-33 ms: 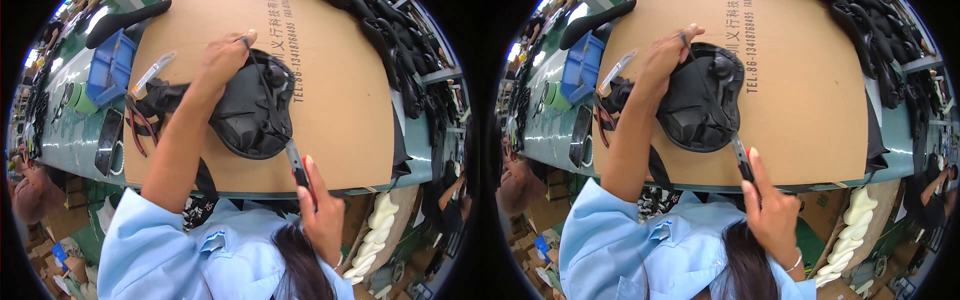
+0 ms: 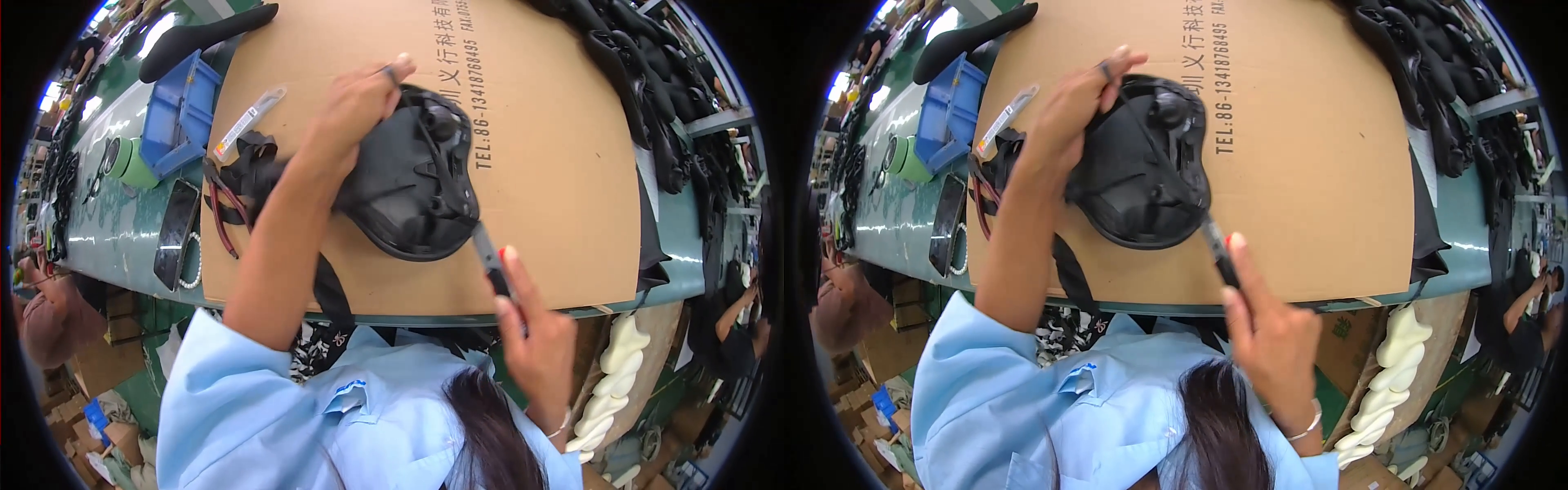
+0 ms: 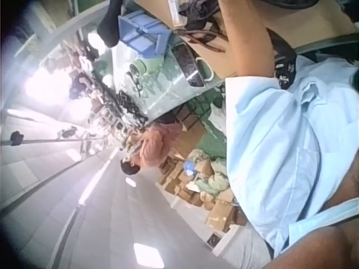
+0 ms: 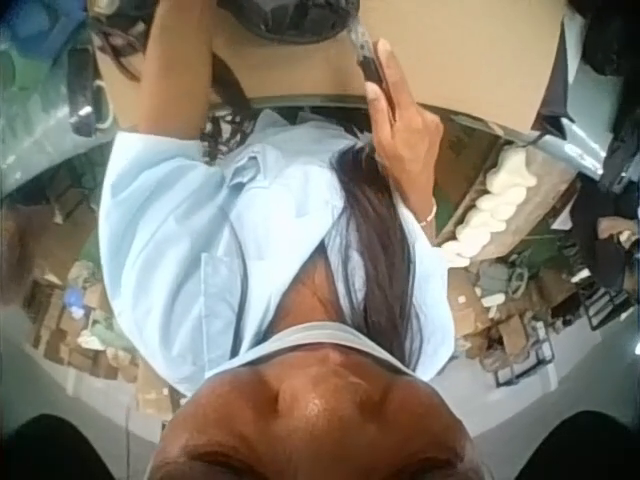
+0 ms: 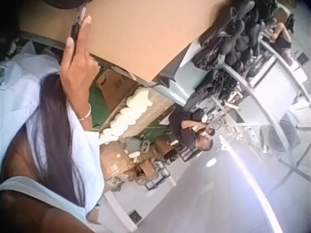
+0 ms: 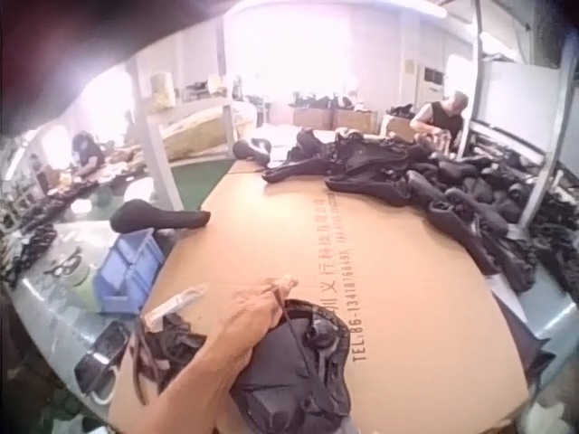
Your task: Trim excess material from the edges of bicycle seats using a utility knife.
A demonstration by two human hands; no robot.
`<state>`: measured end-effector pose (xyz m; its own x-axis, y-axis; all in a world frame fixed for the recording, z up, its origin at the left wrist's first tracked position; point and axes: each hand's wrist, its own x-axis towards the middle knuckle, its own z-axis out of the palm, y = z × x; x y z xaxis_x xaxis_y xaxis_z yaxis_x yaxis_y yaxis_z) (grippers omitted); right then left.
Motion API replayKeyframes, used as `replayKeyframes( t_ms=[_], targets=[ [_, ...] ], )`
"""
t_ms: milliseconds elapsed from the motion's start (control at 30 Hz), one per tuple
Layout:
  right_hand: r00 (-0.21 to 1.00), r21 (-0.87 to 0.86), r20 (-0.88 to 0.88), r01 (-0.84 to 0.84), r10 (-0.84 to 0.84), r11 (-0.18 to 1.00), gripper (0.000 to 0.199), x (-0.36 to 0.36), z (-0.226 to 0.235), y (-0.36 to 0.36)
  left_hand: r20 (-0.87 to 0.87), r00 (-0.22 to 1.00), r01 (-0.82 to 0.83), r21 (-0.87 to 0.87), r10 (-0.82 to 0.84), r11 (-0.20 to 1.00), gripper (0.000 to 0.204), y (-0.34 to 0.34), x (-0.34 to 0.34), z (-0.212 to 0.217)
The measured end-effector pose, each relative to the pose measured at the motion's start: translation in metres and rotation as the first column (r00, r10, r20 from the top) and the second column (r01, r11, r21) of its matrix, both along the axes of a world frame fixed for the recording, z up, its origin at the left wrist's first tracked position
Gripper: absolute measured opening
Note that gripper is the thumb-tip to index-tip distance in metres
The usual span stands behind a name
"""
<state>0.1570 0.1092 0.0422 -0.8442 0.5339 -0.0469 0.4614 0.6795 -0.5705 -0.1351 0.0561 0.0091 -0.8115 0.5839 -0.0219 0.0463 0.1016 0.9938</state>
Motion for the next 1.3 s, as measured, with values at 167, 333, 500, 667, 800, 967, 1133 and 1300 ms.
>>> replayKeyframes(
  t_ms=[167, 333, 500, 667, 800, 967, 1133, 1300],
  targets=[
    [0.979, -0.036, 0.085, -0.183, 0.186, 0.982, 0.048, -0.012, 0.018, 0.088, 0.117, 0.963, 0.265, -0.210, -0.244, 0.941, 0.049, -0.067, 0.043, 0.011],
    [0.813, 0.114, 0.170, -0.577, 0.557, 0.808, 0.055, -0.039, 0.029, 0.090, -0.153, 0.923, 0.376, 0.180, -0.352, 0.909, 0.051, -0.060, 0.074, 0.022],
    [0.809, 0.168, 0.285, -0.571, 0.515, 0.804, 0.063, -0.023, 0.036, 0.070, 0.354, 0.834, 0.116, 0.638, -0.423, 0.761, 0.050, -0.034, 0.050, 0.026],
    [0.889, 0.128, 0.343, -0.365, 0.304, 0.922, 0.055, 0.004, 0.057, 0.023, -0.004, 0.557, 0.029, 0.999, -0.830, 0.014, 0.047, -0.026, 0.006, 0.046],
    [0.912, 0.183, 0.406, -0.146, 0.060, 0.972, 0.052, 0.028, 0.048, -0.006, 0.261, 0.965, -0.228, 0.788, 0.026, 0.571, 0.037, -0.060, 0.014, 0.081],
    [0.981, 0.227, 0.160, 0.072, -0.110, 0.971, 0.054, 0.046, 0.013, -0.033, 0.066, 0.987, -0.135, 0.830, 0.144, 0.542, 0.029, -0.069, 0.037, 0.098],
    [0.973, -0.183, -0.058, 0.208, -0.222, 0.961, 0.057, 0.055, -0.013, -0.047, -0.834, 0.138, -0.711, 0.292, 0.534, 0.639, 0.011, -0.084, 0.047, 0.065],
    [0.910, -0.225, -0.375, 0.098, -0.179, 0.970, 0.096, 0.006, -0.052, -0.008, -0.689, 0.704, -0.141, -0.374, -0.173, 0.917, 0.056, -0.070, 0.050, -0.031]
  ],
)
